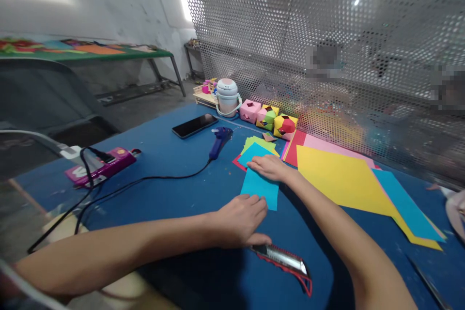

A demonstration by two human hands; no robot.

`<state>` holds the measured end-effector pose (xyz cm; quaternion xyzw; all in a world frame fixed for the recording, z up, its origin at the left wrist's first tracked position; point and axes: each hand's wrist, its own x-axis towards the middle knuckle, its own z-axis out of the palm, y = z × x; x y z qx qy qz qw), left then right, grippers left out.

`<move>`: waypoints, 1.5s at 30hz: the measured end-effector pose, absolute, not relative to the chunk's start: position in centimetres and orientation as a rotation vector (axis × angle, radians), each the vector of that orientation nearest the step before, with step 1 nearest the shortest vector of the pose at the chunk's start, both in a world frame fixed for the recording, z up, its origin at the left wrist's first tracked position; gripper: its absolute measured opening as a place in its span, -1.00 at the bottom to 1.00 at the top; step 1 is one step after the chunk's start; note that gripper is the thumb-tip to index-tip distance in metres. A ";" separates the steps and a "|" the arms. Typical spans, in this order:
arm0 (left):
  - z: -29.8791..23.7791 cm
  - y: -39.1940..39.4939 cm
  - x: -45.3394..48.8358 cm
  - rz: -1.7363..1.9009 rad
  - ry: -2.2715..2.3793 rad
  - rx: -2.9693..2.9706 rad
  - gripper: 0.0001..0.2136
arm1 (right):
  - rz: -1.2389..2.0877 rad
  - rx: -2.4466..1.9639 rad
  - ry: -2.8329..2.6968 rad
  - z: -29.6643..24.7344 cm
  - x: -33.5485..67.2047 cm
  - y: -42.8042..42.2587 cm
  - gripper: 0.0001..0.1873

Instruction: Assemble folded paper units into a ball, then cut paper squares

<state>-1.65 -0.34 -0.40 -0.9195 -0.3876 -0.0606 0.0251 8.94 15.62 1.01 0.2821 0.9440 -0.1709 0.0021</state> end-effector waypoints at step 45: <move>-0.5 -0.3 -1.7 -0.217 -1.197 -2.819 -0.47 | -0.245 0.793 3.329 -1.0 14.0 11.8 -0.52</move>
